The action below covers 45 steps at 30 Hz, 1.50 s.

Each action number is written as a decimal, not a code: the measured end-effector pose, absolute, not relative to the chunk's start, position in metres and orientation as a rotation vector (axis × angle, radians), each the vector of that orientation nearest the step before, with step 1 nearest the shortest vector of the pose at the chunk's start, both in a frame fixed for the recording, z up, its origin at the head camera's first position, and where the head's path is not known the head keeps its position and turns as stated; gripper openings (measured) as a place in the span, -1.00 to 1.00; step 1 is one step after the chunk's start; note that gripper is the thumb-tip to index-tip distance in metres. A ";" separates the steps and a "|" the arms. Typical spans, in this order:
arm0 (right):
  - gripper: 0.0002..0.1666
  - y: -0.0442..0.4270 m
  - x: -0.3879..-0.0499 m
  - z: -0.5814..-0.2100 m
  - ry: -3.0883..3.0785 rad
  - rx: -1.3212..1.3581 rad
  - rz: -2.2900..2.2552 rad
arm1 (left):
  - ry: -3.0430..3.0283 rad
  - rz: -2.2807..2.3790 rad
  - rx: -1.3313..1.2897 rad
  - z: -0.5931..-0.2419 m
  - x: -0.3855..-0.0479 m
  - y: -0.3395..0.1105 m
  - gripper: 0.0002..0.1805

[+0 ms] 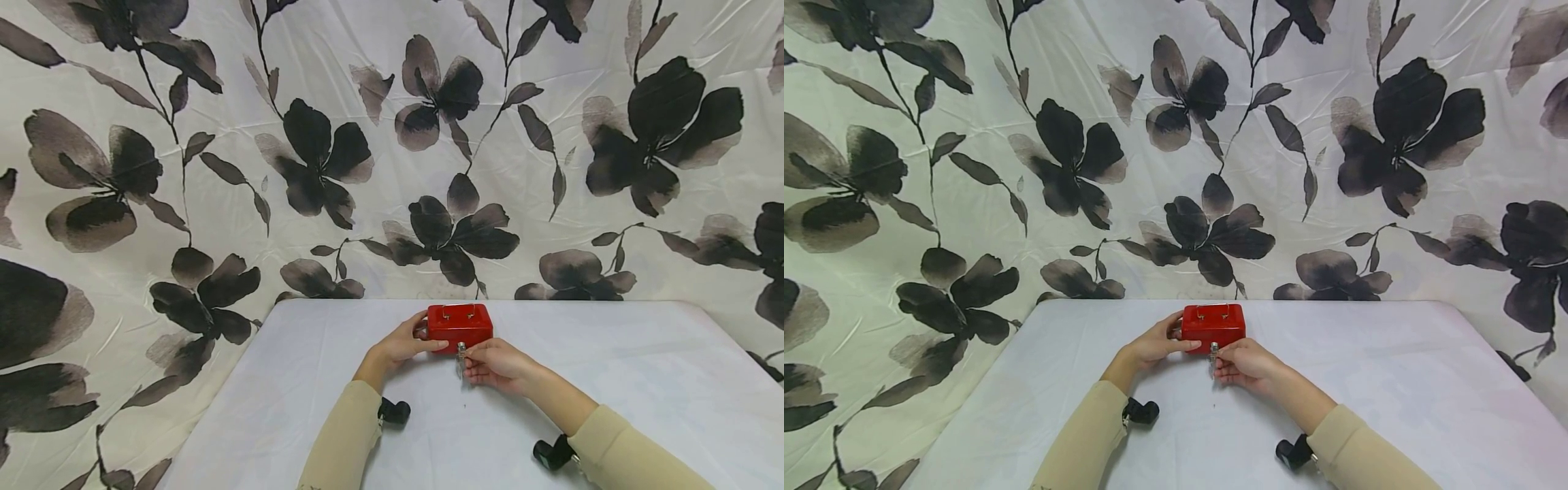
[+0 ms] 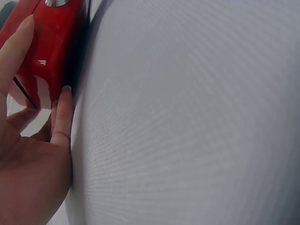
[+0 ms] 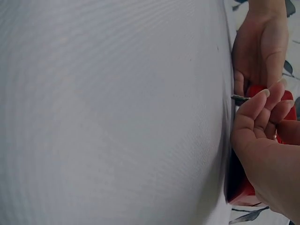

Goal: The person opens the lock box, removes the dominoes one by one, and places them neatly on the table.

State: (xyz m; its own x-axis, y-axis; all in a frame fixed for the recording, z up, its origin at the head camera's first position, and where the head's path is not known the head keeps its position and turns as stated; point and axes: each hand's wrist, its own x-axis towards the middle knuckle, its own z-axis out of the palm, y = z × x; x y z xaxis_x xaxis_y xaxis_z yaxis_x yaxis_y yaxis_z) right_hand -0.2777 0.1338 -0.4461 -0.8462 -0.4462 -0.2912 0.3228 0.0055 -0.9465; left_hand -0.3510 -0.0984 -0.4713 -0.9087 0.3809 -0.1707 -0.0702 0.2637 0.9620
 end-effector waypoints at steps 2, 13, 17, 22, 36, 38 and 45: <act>-0.70 0.134 -0.278 -0.448 1.759 -0.131 -1.894 | 2.177 1.680 0.285 -0.472 -0.351 -0.098 0.04; -0.67 0.136 -0.280 -0.450 1.826 -0.158 -1.863 | 2.171 1.689 0.271 -0.473 -0.353 -0.099 0.04; -0.65 0.136 -0.279 -0.448 1.859 -0.156 -1.838 | 2.166 1.696 0.273 -0.473 -0.352 -0.098 0.04; -0.65 0.136 -0.278 -0.446 1.884 -0.154 -1.830 | 2.168 1.698 0.276 -0.471 -0.351 -0.098 0.03; -0.64 0.140 -0.271 -0.444 2.049 -0.228 -1.741 | 2.165 1.707 0.256 -0.474 -0.351 -0.097 0.04; -0.64 0.141 -0.269 -0.443 2.120 -0.241 -1.693 | 2.165 1.708 0.258 -0.474 -0.351 -0.097 0.04; -0.66 0.142 -0.264 -0.436 2.365 -0.370 -1.495 | 2.152 1.725 0.266 -0.474 -0.352 -0.098 0.05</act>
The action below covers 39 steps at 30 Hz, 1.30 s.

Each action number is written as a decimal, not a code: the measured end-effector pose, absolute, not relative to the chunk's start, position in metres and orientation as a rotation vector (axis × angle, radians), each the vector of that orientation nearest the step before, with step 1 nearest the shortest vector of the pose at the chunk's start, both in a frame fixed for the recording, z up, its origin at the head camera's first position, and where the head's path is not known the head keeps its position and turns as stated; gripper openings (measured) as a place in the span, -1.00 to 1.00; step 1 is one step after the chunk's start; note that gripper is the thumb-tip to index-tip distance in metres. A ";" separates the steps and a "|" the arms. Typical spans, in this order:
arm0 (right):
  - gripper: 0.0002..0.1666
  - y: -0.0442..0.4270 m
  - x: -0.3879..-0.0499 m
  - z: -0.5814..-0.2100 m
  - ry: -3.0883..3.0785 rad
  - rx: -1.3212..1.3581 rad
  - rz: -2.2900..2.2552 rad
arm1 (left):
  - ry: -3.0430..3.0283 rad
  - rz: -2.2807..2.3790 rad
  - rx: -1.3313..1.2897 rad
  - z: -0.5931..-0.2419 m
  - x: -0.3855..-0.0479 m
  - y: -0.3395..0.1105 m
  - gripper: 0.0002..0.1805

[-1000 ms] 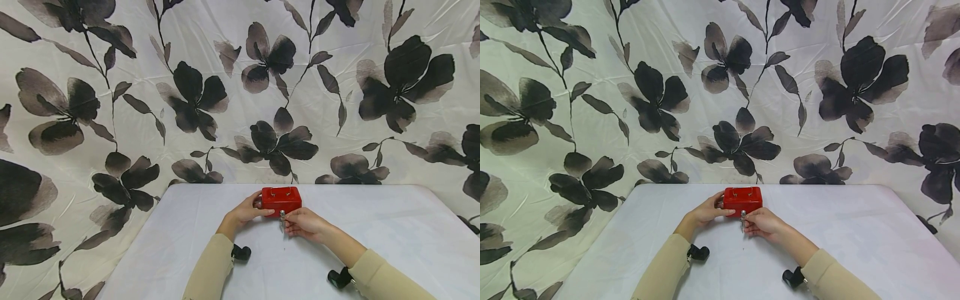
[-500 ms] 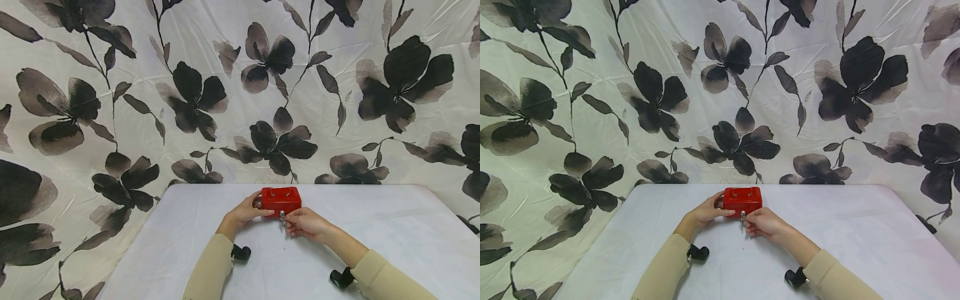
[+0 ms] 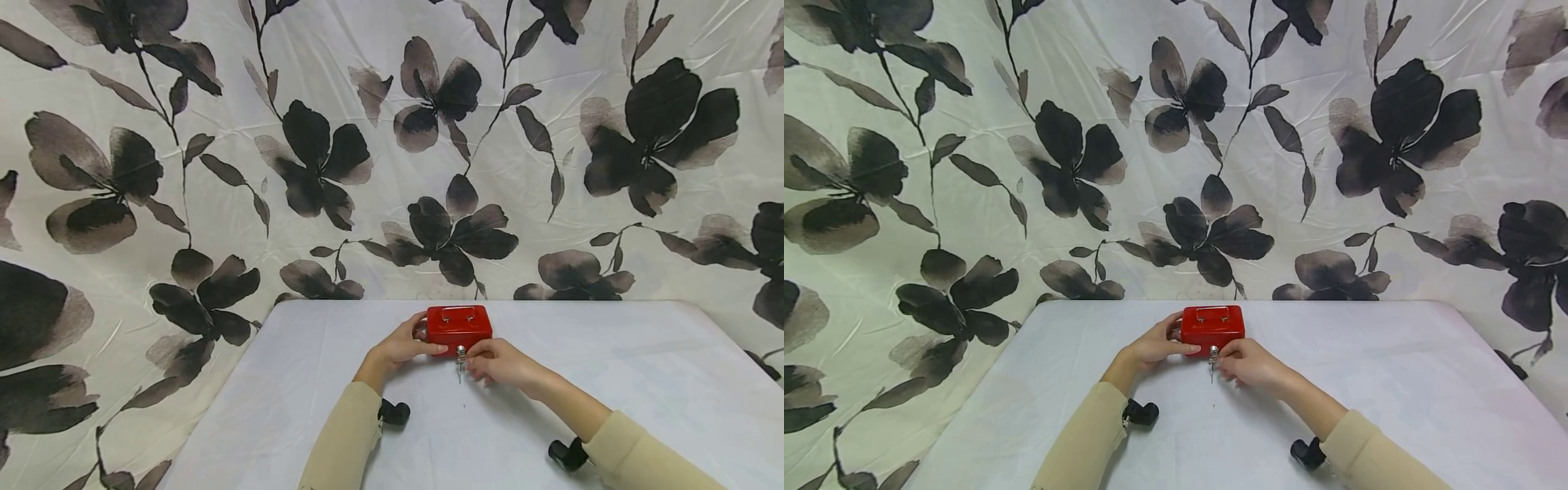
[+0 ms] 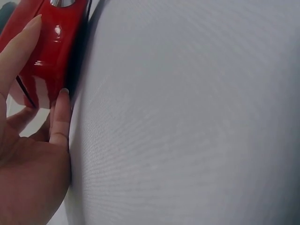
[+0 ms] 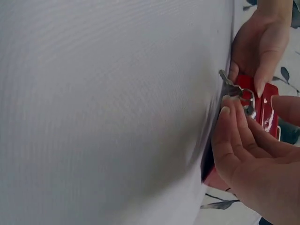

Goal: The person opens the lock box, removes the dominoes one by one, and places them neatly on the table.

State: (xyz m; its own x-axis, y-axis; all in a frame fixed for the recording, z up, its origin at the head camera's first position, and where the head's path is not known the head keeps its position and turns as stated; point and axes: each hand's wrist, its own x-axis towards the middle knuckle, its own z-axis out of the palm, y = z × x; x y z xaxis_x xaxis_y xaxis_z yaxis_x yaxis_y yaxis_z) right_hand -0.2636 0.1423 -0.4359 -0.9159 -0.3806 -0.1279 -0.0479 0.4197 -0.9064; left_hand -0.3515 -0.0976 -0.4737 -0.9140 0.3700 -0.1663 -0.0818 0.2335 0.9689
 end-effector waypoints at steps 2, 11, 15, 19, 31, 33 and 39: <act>-0.66 0.143 -0.262 -0.434 2.406 -0.415 -1.460 | 2.149 1.729 0.281 -0.473 -0.351 -0.098 0.05; -0.71 0.153 -0.261 -0.433 2.688 -0.624 -1.209 | 2.196 1.688 0.313 -0.469 -0.347 -0.098 0.06; -0.69 0.160 -0.262 -0.430 2.749 -0.703 -1.135 | 2.180 1.699 0.299 -0.469 -0.347 -0.098 0.06; -0.69 0.166 -0.262 -0.427 2.772 -0.787 -1.111 | 2.171 1.704 0.304 -0.470 -0.347 -0.098 0.06; -0.77 0.184 -0.270 -0.418 2.780 -0.827 -1.101 | 2.200 1.695 0.332 -0.471 -0.348 -0.097 0.05; -0.79 0.187 -0.274 -0.417 2.789 -0.818 -1.108 | 2.216 1.683 0.342 -0.471 -0.347 -0.097 0.04; -0.78 0.192 -0.287 -0.416 2.823 -0.764 -1.134 | 2.261 1.645 0.350 -0.471 -0.345 -0.098 0.02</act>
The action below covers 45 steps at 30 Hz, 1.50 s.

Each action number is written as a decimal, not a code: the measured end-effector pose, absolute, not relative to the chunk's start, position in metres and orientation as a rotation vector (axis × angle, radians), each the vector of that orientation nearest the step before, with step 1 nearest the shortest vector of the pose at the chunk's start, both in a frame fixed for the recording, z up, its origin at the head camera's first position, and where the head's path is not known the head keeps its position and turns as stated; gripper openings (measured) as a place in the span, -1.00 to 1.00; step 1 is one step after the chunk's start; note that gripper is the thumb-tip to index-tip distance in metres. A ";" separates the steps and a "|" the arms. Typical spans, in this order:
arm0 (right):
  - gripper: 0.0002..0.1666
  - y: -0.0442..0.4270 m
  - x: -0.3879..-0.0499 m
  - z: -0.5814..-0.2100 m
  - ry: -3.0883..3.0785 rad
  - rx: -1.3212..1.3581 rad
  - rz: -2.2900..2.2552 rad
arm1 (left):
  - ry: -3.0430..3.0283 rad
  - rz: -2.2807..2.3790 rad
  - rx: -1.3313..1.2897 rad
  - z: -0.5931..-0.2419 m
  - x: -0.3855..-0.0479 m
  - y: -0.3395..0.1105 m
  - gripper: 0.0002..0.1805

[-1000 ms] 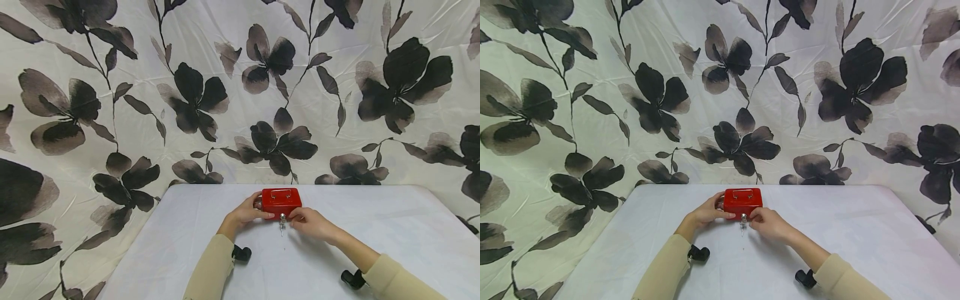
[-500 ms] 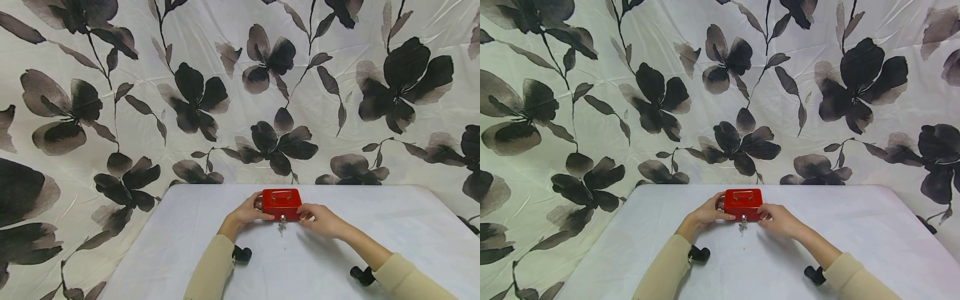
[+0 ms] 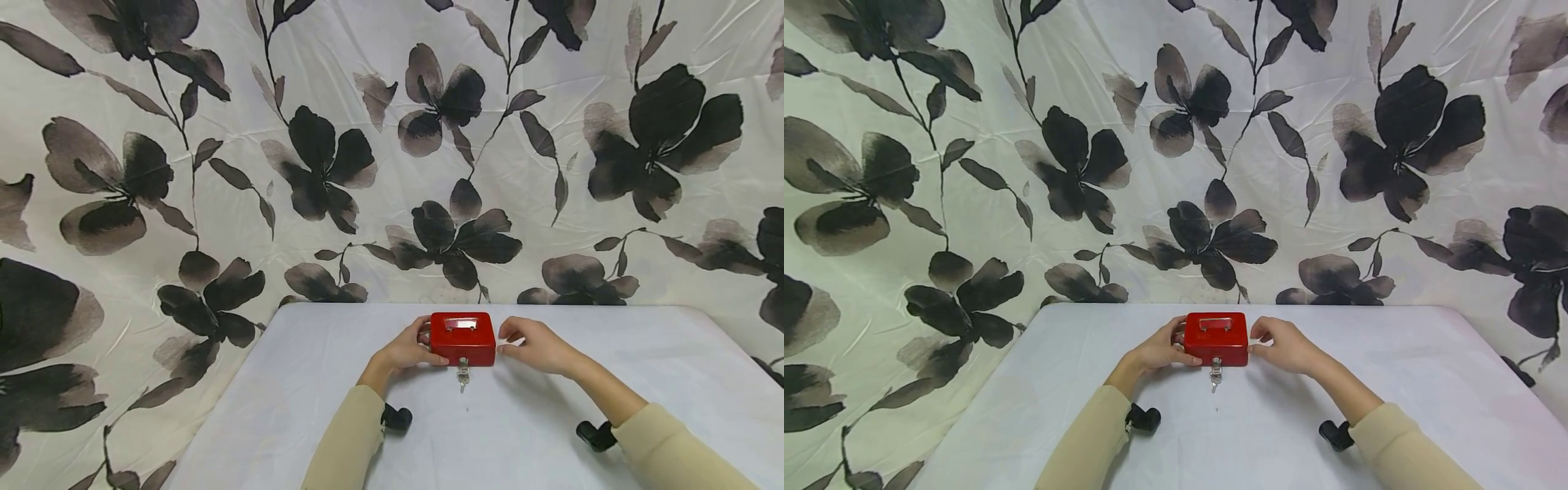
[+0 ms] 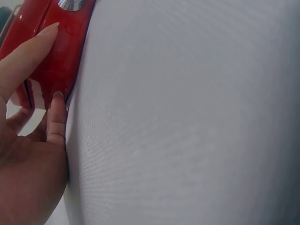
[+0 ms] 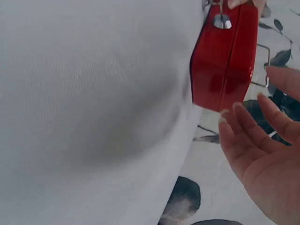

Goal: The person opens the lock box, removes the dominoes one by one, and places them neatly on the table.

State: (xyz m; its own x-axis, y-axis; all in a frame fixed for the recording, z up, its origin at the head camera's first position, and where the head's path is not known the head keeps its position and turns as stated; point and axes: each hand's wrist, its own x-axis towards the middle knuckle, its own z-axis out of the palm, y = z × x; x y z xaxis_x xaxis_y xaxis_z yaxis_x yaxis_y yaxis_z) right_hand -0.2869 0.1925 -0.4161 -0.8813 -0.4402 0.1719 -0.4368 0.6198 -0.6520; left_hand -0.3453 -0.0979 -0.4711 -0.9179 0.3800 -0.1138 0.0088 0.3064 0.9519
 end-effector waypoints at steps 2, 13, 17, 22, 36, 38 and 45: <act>-0.71 0.193 -0.291 -0.417 2.814 -0.721 -1.155 | 2.261 1.646 0.345 -0.471 -0.345 -0.098 0.02; -0.19 0.193 -0.314 -0.430 2.683 -0.611 -1.318 | 2.238 1.652 0.317 -0.469 -0.344 -0.097 0.04; -0.03 0.193 -0.320 -0.436 2.596 -0.593 -1.370 | 2.237 1.654 0.319 -0.468 -0.343 -0.097 0.04; 0.10 0.192 -0.324 -0.440 2.550 -0.559 -1.359 | 2.236 1.654 0.323 -0.469 -0.343 -0.097 0.04; 0.14 0.189 -0.332 -0.446 2.509 -0.556 -1.350 | 2.263 1.629 0.316 -0.471 -0.346 -0.098 0.06; 0.12 0.190 -0.333 -0.447 2.511 -0.553 -1.348 | 2.267 1.626 0.307 -0.472 -0.346 -0.098 0.06; 0.08 0.188 -0.333 -0.445 2.536 -0.604 -1.335 | 2.274 1.620 0.309 -0.472 -0.346 -0.098 0.06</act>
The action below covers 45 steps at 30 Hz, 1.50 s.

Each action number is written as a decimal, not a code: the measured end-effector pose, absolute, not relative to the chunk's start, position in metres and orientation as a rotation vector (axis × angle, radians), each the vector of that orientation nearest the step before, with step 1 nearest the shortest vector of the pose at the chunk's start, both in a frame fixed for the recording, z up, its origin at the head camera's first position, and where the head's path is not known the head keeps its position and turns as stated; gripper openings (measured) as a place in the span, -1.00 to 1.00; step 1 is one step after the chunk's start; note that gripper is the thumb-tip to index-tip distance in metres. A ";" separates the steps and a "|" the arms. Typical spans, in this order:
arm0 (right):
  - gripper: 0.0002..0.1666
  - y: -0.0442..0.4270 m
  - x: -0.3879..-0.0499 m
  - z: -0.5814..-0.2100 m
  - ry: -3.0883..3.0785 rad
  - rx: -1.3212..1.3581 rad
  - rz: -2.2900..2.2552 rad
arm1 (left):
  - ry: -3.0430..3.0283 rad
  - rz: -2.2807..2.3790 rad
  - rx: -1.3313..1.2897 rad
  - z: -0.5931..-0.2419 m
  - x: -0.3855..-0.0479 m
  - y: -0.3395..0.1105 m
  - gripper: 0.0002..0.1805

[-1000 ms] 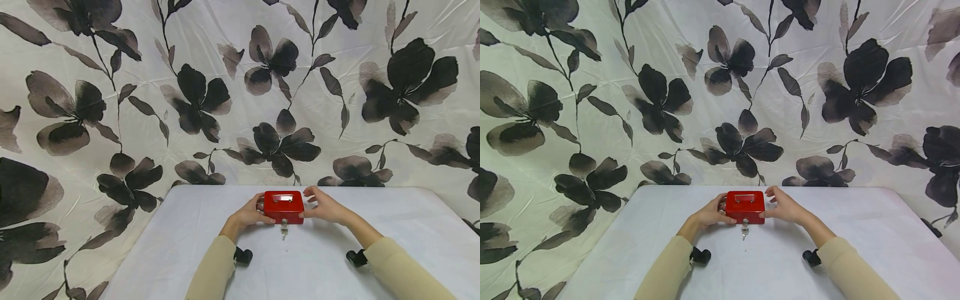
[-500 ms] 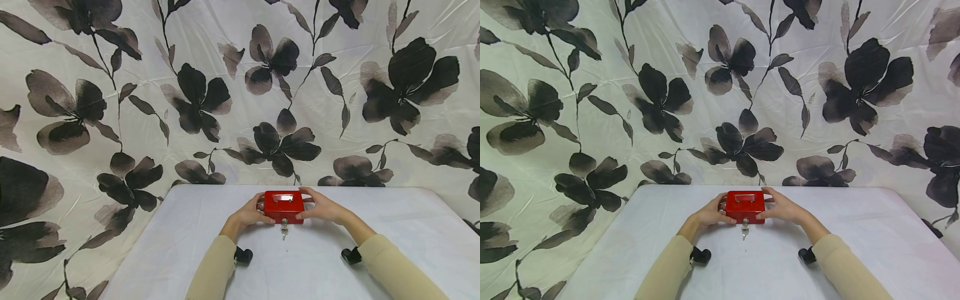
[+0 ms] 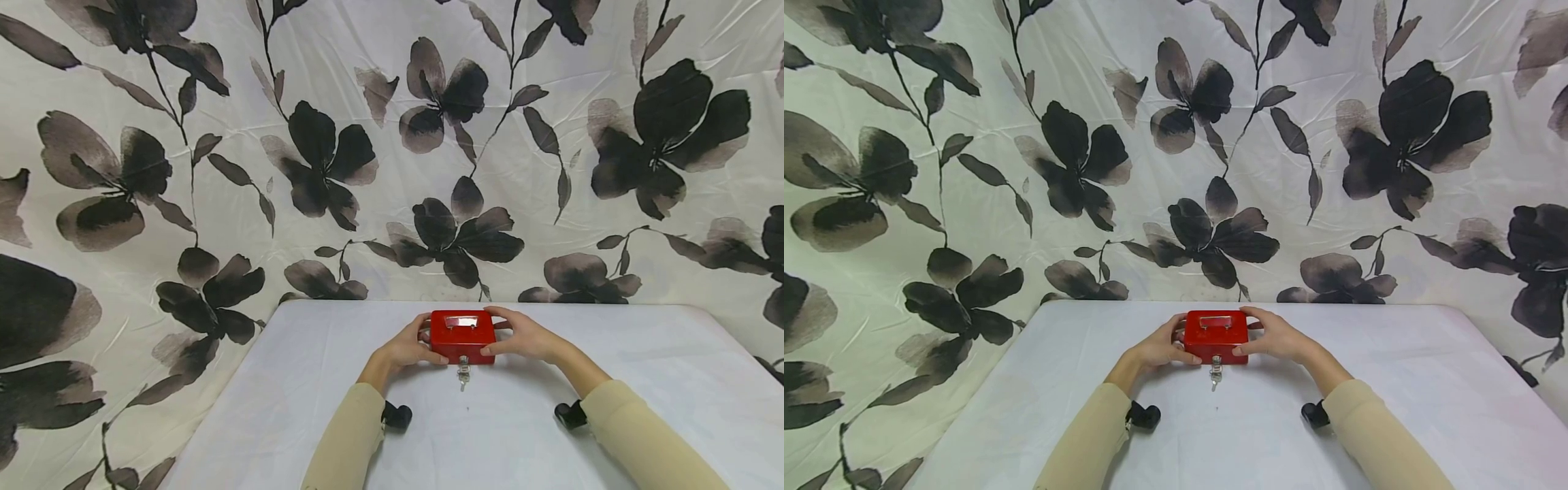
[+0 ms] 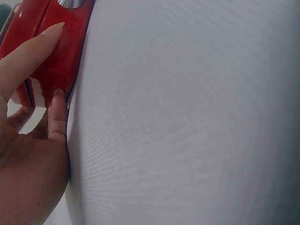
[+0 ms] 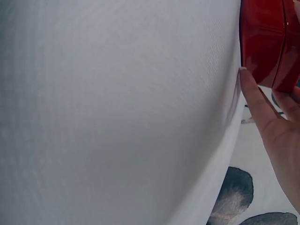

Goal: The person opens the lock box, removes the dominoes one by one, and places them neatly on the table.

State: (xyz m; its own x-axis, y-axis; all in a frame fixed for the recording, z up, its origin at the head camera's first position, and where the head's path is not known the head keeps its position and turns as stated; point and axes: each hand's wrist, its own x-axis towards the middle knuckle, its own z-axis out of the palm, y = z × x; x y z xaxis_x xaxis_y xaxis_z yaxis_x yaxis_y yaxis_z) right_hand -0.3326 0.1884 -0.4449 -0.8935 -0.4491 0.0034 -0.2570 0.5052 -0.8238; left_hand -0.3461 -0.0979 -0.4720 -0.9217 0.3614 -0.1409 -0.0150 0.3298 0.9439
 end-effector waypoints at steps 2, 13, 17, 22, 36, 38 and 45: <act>0.08 0.188 -0.333 -0.445 2.556 -0.612 -1.326 | 2.270 1.620 0.303 -0.472 -0.346 -0.098 0.05; 0.07 0.191 -0.338 -0.446 2.609 -0.660 -1.269 | 2.244 1.632 0.314 -0.472 -0.345 -0.097 0.05; 0.07 0.191 -0.338 -0.444 2.610 -0.679 -1.256 | 2.245 1.637 0.326 -0.472 -0.346 -0.097 0.04; 0.06 0.190 -0.338 -0.443 2.606 -0.665 -1.236 | 2.232 1.639 0.324 -0.470 -0.345 -0.097 0.05; 0.01 0.191 -0.345 -0.438 2.609 -0.676 -1.226 | 2.263 1.627 0.311 -0.469 -0.346 -0.098 0.08; 0.01 0.191 -0.345 -0.438 2.607 -0.653 -1.233 | 2.272 1.618 0.312 -0.470 -0.346 -0.097 0.08; 0.01 0.194 -0.346 -0.440 2.561 -0.657 -1.279 | 2.274 1.616 0.328 -0.473 -0.348 -0.098 0.10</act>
